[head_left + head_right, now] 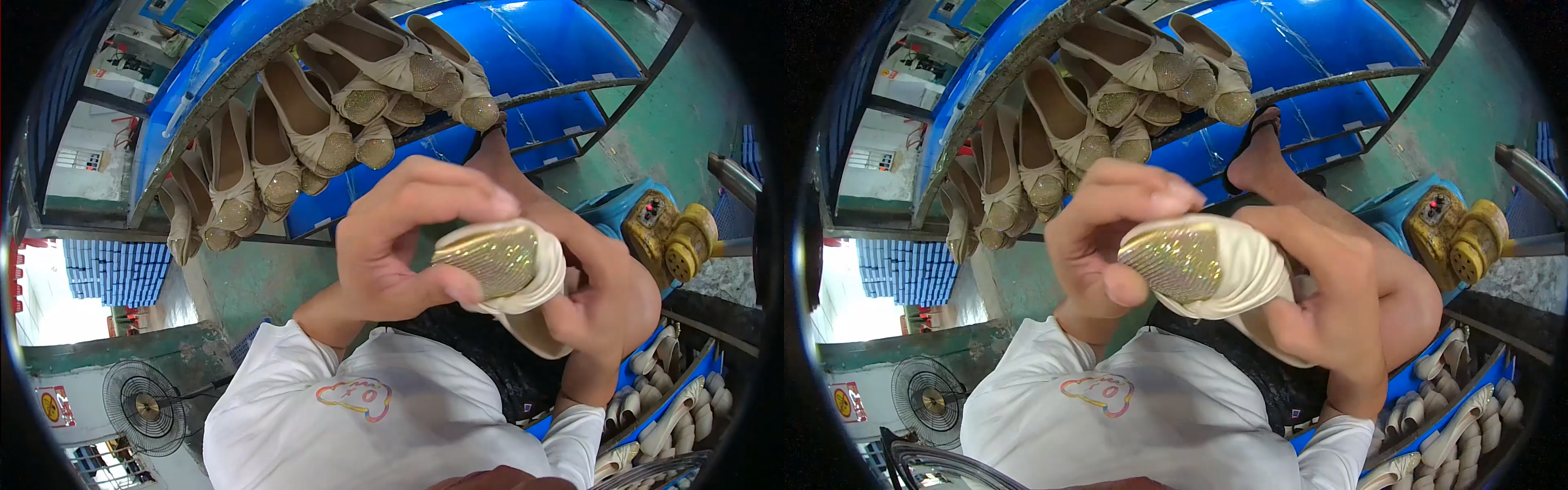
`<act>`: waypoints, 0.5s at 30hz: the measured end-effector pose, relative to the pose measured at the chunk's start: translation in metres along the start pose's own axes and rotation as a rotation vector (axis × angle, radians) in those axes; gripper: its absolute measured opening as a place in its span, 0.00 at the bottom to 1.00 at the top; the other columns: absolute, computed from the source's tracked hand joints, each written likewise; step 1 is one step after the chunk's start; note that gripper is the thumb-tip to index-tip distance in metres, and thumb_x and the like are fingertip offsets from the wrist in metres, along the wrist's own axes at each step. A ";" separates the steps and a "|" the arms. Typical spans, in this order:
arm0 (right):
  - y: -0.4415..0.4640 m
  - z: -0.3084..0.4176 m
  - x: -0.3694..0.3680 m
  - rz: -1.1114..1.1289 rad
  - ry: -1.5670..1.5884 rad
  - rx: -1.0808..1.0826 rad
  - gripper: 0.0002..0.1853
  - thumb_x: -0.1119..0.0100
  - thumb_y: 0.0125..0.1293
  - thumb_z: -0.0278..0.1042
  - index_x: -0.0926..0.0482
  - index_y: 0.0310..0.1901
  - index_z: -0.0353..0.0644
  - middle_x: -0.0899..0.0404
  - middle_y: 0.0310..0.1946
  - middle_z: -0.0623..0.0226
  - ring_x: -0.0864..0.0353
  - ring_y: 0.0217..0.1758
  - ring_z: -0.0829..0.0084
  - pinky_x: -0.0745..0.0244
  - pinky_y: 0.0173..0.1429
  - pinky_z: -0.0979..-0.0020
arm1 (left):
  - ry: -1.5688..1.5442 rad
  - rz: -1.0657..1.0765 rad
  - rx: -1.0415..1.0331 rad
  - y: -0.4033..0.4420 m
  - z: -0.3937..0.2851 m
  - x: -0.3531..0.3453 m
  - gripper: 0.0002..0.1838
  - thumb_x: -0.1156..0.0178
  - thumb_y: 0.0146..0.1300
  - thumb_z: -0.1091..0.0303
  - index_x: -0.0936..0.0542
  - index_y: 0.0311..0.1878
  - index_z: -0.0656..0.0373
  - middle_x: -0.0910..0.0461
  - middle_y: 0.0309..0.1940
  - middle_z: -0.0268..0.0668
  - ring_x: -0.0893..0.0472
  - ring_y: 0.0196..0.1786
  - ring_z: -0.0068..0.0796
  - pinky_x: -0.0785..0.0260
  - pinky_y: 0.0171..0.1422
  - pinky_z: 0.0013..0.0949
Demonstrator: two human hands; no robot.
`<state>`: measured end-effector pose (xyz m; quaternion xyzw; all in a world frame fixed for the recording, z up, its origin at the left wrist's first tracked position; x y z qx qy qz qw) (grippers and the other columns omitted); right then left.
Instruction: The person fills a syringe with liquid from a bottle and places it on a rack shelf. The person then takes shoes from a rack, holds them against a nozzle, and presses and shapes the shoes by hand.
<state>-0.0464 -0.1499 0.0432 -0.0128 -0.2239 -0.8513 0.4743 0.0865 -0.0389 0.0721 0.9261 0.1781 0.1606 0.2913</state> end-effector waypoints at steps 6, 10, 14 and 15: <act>-0.008 -0.030 -0.025 0.159 0.605 -0.252 0.23 0.28 0.63 0.23 0.19 0.60 0.28 0.14 0.54 0.66 0.17 0.57 0.78 0.25 0.64 0.74 | -0.435 0.055 0.419 -0.004 0.031 -0.027 0.59 0.52 0.66 0.16 0.31 0.72 0.71 0.21 0.65 0.62 0.16 0.65 0.45 0.22 0.69 0.45; -0.023 -0.033 -0.036 0.148 0.692 -0.318 0.23 0.29 0.63 0.21 0.18 0.60 0.29 0.14 0.54 0.65 0.17 0.57 0.78 0.25 0.64 0.74 | -0.624 0.069 0.431 -0.013 0.040 -0.037 0.59 0.48 0.63 0.16 0.31 0.71 0.70 0.20 0.62 0.59 0.17 0.65 0.46 0.23 0.71 0.47; -0.040 -0.032 -0.043 0.052 0.727 -0.353 0.23 0.30 0.62 0.19 0.18 0.60 0.29 0.14 0.54 0.66 0.16 0.57 0.78 0.25 0.64 0.74 | -0.742 0.063 0.376 -0.019 0.044 -0.046 0.56 0.45 0.65 0.18 0.30 0.69 0.70 0.20 0.58 0.55 0.17 0.63 0.45 0.22 0.69 0.47; -0.046 -0.033 -0.045 0.018 0.739 -0.359 0.23 0.31 0.62 0.18 0.18 0.60 0.29 0.14 0.53 0.67 0.16 0.57 0.78 0.25 0.64 0.74 | -0.767 0.061 0.356 -0.020 0.045 -0.047 0.55 0.45 0.66 0.20 0.30 0.68 0.70 0.20 0.57 0.54 0.17 0.63 0.45 0.22 0.69 0.47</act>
Point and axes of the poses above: each hand's wrist, its own y-axis towards the middle knuckle, its own x-axis out of the back of the hand, z = x × y, the point moved 9 cm from there along y, towards the middle knuckle
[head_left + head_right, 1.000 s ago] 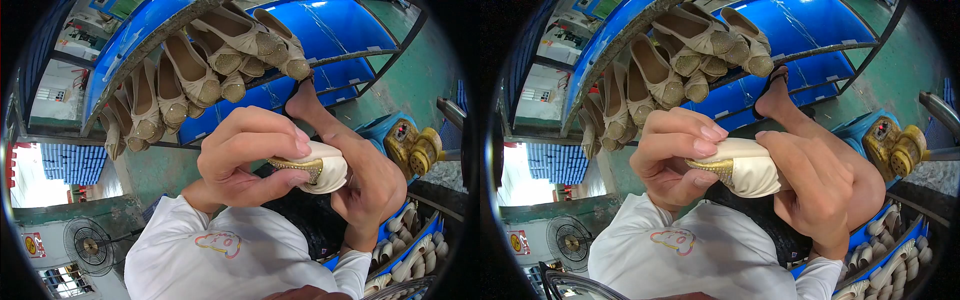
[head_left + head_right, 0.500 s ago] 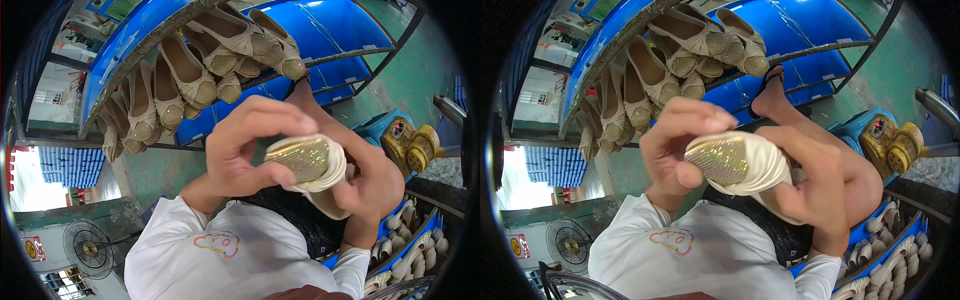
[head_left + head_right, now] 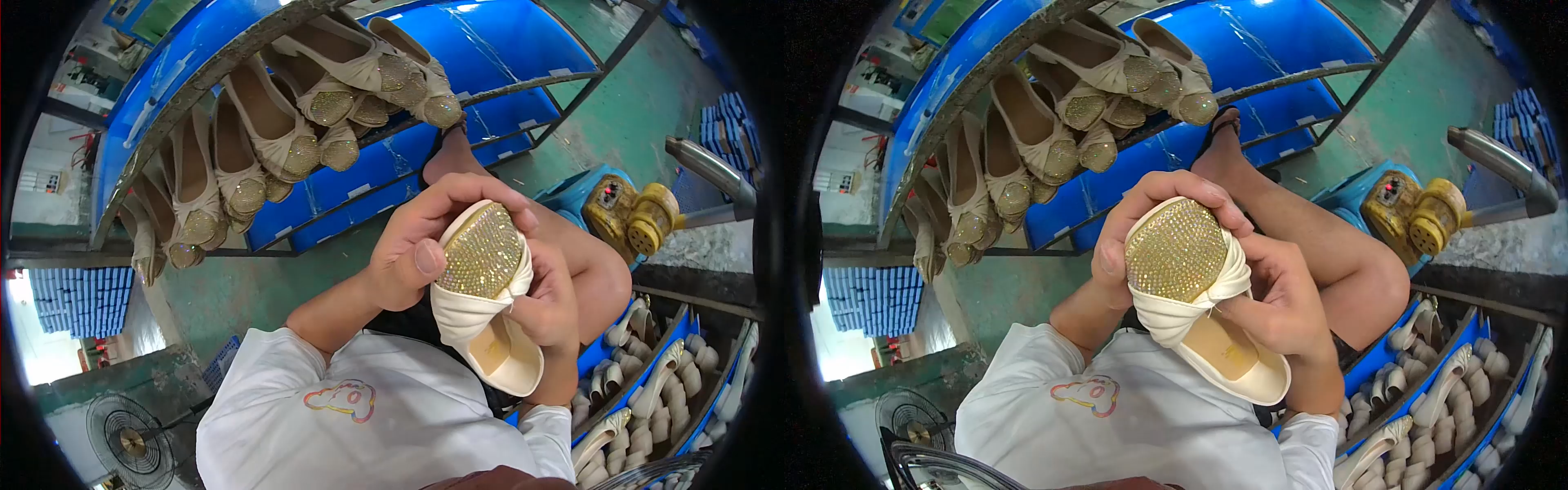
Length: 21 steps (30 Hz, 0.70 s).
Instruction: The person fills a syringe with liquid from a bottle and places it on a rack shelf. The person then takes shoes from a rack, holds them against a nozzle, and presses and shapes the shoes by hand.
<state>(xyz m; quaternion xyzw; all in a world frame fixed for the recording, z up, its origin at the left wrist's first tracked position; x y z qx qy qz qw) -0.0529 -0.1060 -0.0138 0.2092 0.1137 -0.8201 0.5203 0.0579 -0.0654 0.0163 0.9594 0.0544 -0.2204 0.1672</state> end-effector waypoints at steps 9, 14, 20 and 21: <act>-0.057 -0.003 -0.007 -0.380 -0.188 0.015 0.39 0.25 0.65 0.31 0.33 0.73 0.28 0.28 0.70 0.56 0.25 0.70 0.68 0.32 0.74 0.65 | -0.143 -0.072 0.084 0.006 0.029 0.009 0.42 0.49 0.76 0.34 0.29 0.68 0.69 0.20 0.54 0.50 0.16 0.57 0.43 0.21 0.65 0.46; -0.104 0.025 -0.032 -0.294 -0.737 0.199 0.52 0.09 0.45 0.43 0.27 0.72 0.37 0.34 0.75 0.39 0.28 0.76 0.46 0.33 0.78 0.57 | -0.378 -0.132 0.097 0.019 0.050 0.019 0.36 0.53 0.80 0.39 0.29 0.68 0.67 0.20 0.54 0.47 0.17 0.58 0.44 0.22 0.67 0.48; -0.139 0.020 -0.047 -0.352 -1.041 0.255 0.20 0.20 0.55 0.19 0.12 0.50 0.38 0.38 0.77 0.31 0.28 0.77 0.38 0.28 0.76 0.57 | -0.832 -0.020 0.314 0.035 0.092 -0.006 0.33 0.55 0.81 0.41 0.26 0.66 0.65 0.19 0.53 0.48 0.17 0.58 0.47 0.23 0.67 0.52; -0.145 0.023 -0.047 -0.349 -1.075 0.255 0.19 0.21 0.55 0.19 0.12 0.50 0.38 0.38 0.77 0.31 0.28 0.77 0.39 0.28 0.76 0.57 | -0.899 0.042 0.358 0.038 0.091 -0.018 0.32 0.55 0.81 0.41 0.24 0.65 0.64 0.18 0.52 0.48 0.17 0.57 0.48 0.22 0.65 0.52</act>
Point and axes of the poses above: each hand's wrist, its own y-axis towards the middle knuckle, its own x-axis out of the back of the hand, z = x × y, the point moved 9 cm from there along y, towards the middle knuckle
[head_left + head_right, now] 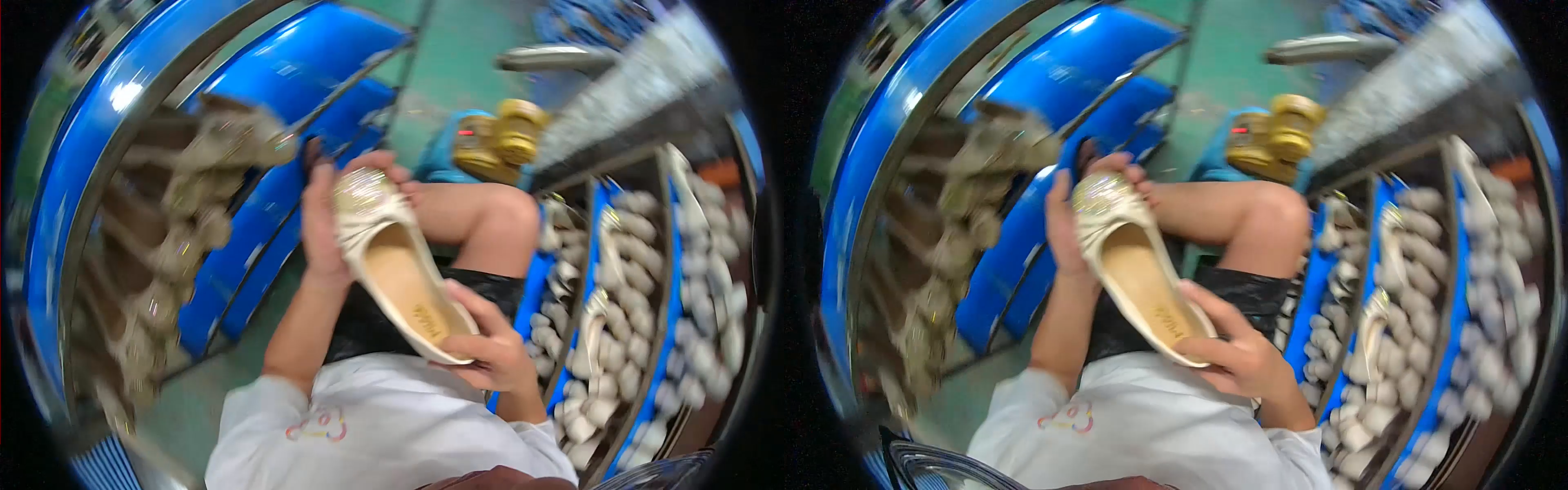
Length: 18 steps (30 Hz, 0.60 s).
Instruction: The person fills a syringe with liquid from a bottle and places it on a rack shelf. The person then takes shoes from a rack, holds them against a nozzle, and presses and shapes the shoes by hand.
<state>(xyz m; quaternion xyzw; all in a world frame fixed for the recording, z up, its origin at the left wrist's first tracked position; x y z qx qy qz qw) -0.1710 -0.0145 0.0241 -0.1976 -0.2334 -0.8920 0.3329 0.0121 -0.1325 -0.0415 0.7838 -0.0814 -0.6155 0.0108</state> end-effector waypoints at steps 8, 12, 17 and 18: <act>-0.026 0.046 0.023 -0.101 -0.114 0.134 0.18 0.22 0.55 0.20 0.18 0.47 0.37 0.34 0.77 0.46 0.38 0.82 0.38 0.33 0.79 0.47 | -0.022 -0.040 0.119 0.024 0.035 -0.003 0.16 0.51 0.84 0.51 0.25 0.48 0.54 0.24 0.35 0.34 0.20 0.42 0.33 0.23 0.53 0.44; -0.039 0.072 0.062 -0.198 -0.137 0.076 0.20 0.18 0.53 0.24 0.17 0.46 0.35 0.31 0.76 0.46 0.39 0.84 0.41 0.34 0.81 0.48 | 0.148 -0.044 0.198 0.026 0.065 -0.055 0.30 0.54 0.85 0.44 0.25 0.67 0.64 0.16 0.48 0.43 0.16 0.53 0.41 0.23 0.67 0.48; -0.112 0.194 0.177 -0.996 -0.695 0.217 0.41 0.09 0.46 0.33 0.22 0.62 0.33 0.18 0.62 0.53 0.19 0.68 0.56 0.26 0.74 0.51 | 0.347 0.285 0.245 0.014 0.089 -0.104 0.37 0.61 0.85 0.42 0.33 0.77 0.69 0.27 0.73 0.53 0.31 0.80 0.51 0.33 0.80 0.54; -0.118 0.233 0.198 -1.141 -0.915 0.215 0.41 0.11 0.51 0.34 0.24 0.65 0.30 0.18 0.59 0.55 0.17 0.64 0.61 0.20 0.68 0.56 | 0.398 0.317 0.242 0.010 0.092 -0.108 0.36 0.60 0.85 0.43 0.32 0.76 0.69 0.27 0.73 0.53 0.30 0.79 0.50 0.33 0.80 0.53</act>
Point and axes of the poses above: each hand's wrist, its own y-axis towards the middle knuckle, its own x-axis out of the back of the hand, z = x × y, the point moved 9 cm from there along y, towards the middle knuckle
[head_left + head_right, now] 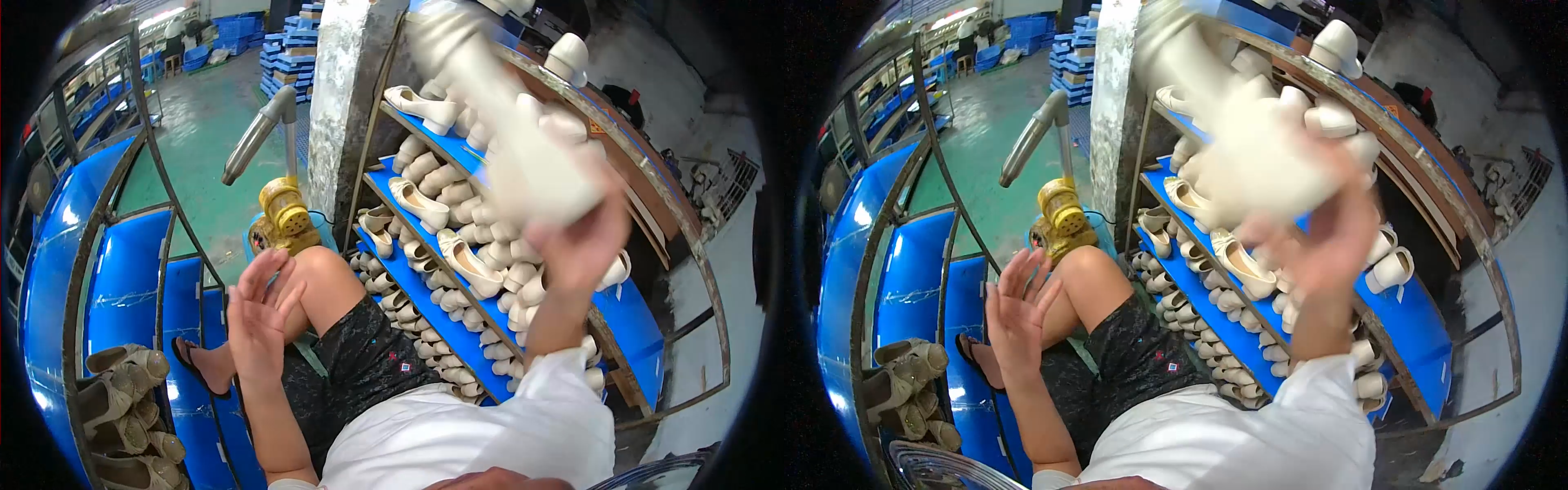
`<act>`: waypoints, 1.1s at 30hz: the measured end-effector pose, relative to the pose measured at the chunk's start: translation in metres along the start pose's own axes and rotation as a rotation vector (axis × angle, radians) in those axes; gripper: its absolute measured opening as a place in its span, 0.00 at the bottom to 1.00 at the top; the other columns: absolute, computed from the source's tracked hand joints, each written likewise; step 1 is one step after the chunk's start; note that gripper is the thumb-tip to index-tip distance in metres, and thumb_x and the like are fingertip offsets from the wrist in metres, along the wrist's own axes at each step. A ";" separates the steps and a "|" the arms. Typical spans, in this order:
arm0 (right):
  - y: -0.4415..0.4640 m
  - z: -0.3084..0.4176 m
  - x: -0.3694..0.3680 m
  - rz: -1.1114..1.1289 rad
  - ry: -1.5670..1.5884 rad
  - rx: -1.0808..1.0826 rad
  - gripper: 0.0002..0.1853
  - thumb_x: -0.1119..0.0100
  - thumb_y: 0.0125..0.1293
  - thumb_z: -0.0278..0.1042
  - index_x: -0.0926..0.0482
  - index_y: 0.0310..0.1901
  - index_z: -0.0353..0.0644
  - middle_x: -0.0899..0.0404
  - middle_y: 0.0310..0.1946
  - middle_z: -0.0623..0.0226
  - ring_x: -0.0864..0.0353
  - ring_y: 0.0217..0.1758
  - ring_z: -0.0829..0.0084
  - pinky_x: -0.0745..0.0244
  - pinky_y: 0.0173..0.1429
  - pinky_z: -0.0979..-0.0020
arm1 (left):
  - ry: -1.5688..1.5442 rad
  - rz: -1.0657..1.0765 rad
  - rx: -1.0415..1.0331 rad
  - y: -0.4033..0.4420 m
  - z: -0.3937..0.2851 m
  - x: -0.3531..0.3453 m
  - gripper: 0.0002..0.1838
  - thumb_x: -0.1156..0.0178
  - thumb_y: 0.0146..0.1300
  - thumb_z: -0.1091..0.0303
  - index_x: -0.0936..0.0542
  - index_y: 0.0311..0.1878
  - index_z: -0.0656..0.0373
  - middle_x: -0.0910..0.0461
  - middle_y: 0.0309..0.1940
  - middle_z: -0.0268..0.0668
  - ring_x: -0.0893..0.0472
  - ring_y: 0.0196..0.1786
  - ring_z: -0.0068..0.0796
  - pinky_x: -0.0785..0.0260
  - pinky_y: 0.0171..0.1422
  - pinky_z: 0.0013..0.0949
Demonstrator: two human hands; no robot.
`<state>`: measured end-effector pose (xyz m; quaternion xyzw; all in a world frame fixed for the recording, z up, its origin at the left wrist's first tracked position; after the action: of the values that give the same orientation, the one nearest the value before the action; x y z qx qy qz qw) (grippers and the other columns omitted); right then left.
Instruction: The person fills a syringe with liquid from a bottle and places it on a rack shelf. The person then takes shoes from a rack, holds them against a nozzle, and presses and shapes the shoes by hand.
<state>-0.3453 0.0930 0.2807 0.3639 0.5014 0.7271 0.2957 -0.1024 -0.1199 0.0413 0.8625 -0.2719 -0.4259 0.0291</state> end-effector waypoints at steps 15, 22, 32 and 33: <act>0.207 -0.178 0.140 0.376 -1.329 -0.252 0.45 0.24 0.58 0.63 0.24 0.67 0.33 0.16 0.58 0.42 0.14 0.61 0.50 0.19 0.64 0.54 | 0.282 0.070 -0.043 -0.040 0.004 0.005 0.22 0.50 0.83 0.61 0.25 0.67 0.71 0.15 0.57 0.51 0.15 0.60 0.37 0.25 0.70 0.39; 0.221 -0.160 0.079 0.353 -1.413 -0.385 0.40 0.39 0.65 0.76 0.09 0.37 0.36 0.10 0.40 0.45 0.09 0.46 0.49 0.17 0.53 0.53 | 0.325 0.032 -0.052 -0.046 0.009 0.008 0.21 0.49 0.83 0.63 0.23 0.65 0.72 0.14 0.53 0.49 0.14 0.58 0.36 0.24 0.68 0.38; 0.205 -0.124 0.088 -0.118 -1.307 0.173 0.30 0.26 0.59 0.64 0.14 0.27 0.36 0.12 0.36 0.45 0.12 0.41 0.47 0.19 0.45 0.51 | 0.349 0.050 0.005 -0.045 0.024 0.020 0.21 0.49 0.83 0.62 0.24 0.64 0.73 0.16 0.53 0.48 0.16 0.60 0.35 0.26 0.69 0.37; 0.197 -0.113 0.082 -0.197 -1.206 0.289 0.28 0.22 0.59 0.55 0.19 0.22 0.35 0.16 0.31 0.53 0.16 0.34 0.52 0.21 0.42 0.55 | 0.351 0.052 0.010 -0.044 0.025 0.019 0.21 0.49 0.83 0.62 0.24 0.64 0.73 0.16 0.53 0.48 0.16 0.60 0.35 0.26 0.69 0.37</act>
<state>-0.4977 0.0367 0.4596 0.6984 0.3710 0.2882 0.5399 -0.0922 -0.0878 -0.0006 0.9163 -0.2871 -0.2666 0.0828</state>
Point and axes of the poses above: each hand's wrist, its own y-axis towards the middle knuckle, its own x-axis out of the back of the hand, z = x × y, the point moved 9 cm from there along y, towards the middle knuckle
